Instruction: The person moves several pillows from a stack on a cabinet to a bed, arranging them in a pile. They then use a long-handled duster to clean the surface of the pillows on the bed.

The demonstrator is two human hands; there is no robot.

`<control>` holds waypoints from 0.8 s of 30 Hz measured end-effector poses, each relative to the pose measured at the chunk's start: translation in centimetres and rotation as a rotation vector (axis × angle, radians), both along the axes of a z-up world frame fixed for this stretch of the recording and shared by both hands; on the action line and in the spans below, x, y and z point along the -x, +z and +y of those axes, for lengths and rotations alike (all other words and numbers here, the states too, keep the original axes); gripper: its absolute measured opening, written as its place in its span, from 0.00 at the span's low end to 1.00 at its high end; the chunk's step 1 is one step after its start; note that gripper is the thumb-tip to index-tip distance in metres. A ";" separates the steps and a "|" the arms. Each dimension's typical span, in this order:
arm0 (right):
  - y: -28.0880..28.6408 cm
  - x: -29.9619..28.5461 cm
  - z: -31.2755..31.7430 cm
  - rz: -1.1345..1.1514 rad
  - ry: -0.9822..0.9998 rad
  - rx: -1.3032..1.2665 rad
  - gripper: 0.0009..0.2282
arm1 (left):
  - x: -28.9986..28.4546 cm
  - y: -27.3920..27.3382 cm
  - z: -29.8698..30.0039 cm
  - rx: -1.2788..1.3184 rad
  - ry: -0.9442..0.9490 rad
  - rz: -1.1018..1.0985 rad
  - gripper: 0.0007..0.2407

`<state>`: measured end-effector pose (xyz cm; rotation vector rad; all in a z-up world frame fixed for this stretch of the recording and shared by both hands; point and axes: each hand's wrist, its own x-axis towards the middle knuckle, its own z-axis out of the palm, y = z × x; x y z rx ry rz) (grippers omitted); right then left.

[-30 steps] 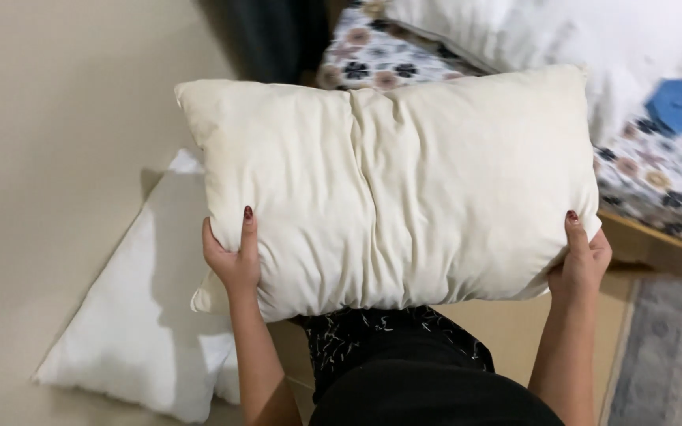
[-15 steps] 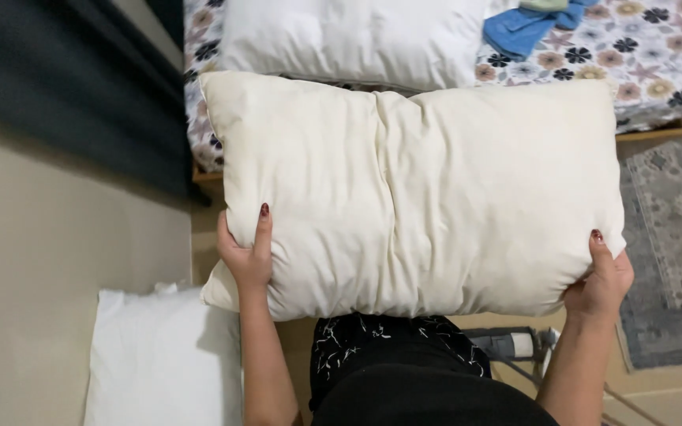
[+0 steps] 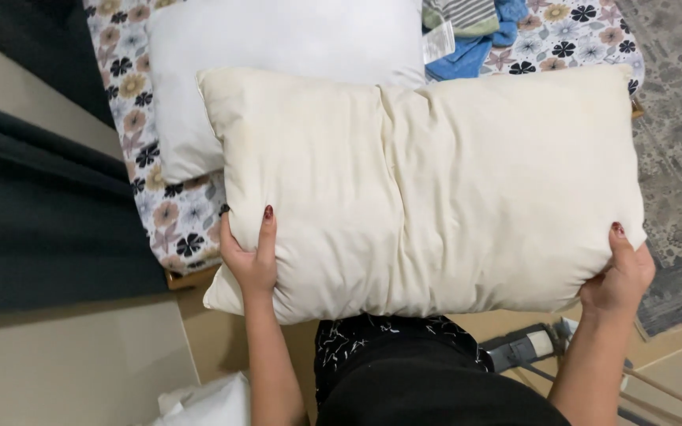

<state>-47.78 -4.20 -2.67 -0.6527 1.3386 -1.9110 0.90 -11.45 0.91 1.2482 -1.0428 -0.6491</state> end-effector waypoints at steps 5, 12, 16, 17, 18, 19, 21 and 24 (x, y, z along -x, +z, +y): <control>-2.4 1.5 -2.6 0.068 0.043 0.049 0.20 | -0.2 1.5 -5.8 0.022 -0.032 -0.081 0.11; -0.1 0.7 -7.1 0.085 -0.018 -0.009 0.21 | 0.5 3.0 -11.0 0.058 -0.074 -0.094 0.12; 0.2 2.8 -11.4 0.022 0.083 0.079 0.21 | 2.7 3.9 -14.0 0.090 -0.057 -0.095 0.14; 0.7 3.5 -12.6 0.054 0.106 0.083 0.21 | 3.5 4.1 -14.5 0.104 -0.039 -0.147 0.14; 0.5 4.7 -14.0 0.055 0.115 0.076 0.21 | 4.2 3.9 -15.4 0.097 -0.030 -0.145 0.14; 0.3 5.9 -15.5 0.037 0.123 0.097 0.20 | 4.8 3.6 -16.2 0.106 -0.019 -0.156 0.13; 0.1 8.3 -18.7 0.025 0.141 0.116 0.20 | 6.4 3.4 -18.5 0.114 0.004 -0.161 0.12; 0.4 11.5 -24.6 -0.024 0.204 0.173 0.20 | 8.8 3.8 -23.4 0.155 0.093 -0.193 0.15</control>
